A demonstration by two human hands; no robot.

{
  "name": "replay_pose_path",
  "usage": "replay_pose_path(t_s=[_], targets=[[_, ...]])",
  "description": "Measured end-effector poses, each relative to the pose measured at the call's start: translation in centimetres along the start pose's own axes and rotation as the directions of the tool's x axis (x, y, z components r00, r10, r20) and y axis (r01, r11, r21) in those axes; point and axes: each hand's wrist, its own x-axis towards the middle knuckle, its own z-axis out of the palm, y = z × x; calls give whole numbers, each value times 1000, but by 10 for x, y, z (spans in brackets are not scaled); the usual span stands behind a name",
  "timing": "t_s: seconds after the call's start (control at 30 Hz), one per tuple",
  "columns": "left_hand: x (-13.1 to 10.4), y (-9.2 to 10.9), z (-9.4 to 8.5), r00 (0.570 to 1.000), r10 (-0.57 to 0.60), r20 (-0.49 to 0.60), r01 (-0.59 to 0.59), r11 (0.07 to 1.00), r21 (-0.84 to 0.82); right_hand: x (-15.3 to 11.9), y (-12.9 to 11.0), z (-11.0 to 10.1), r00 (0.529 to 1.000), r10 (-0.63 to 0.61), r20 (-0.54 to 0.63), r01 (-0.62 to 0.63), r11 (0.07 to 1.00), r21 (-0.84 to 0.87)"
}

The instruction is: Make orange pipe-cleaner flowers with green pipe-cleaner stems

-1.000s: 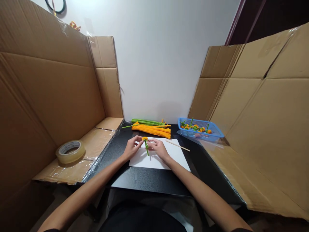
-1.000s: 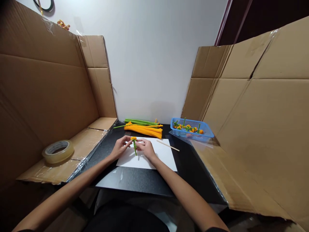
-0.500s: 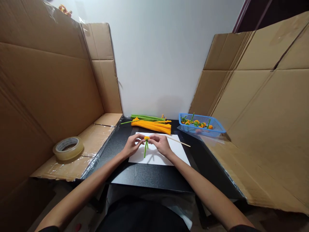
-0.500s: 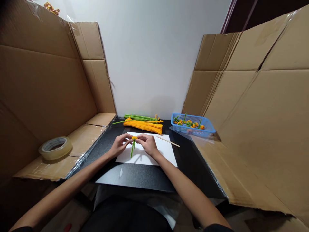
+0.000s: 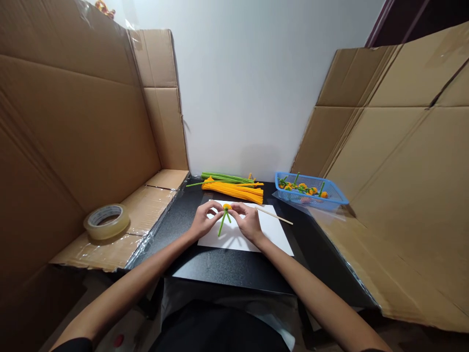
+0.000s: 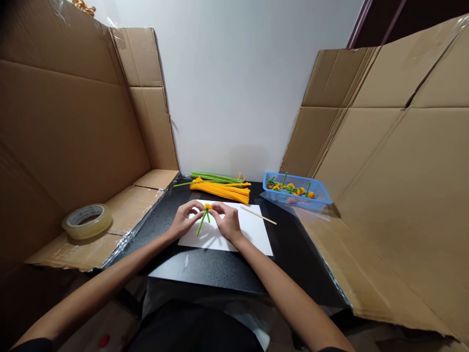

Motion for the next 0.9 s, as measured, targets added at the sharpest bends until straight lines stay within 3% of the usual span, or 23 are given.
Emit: replay_pose_path(t_s=[0.2, 0.5, 0.77, 0.9], targets=[[-1, 6, 1, 999, 28, -25, -29, 998, -62, 0, 3, 3, 997, 58, 60, -62, 995, 75], [-1, 2, 3, 996, -82, -43, 73, 981, -182, 0, 3, 3, 995, 46, 91, -52, 997, 65], [0, 4, 2, 999, -37, -22, 34, 991, -126, 1, 2, 4, 992, 50, 113, -60, 994, 88], [-1, 0, 4, 994, 10, -110, -11, 1000, -10, -2, -3, 6, 994, 91, 64, -94, 994, 49]])
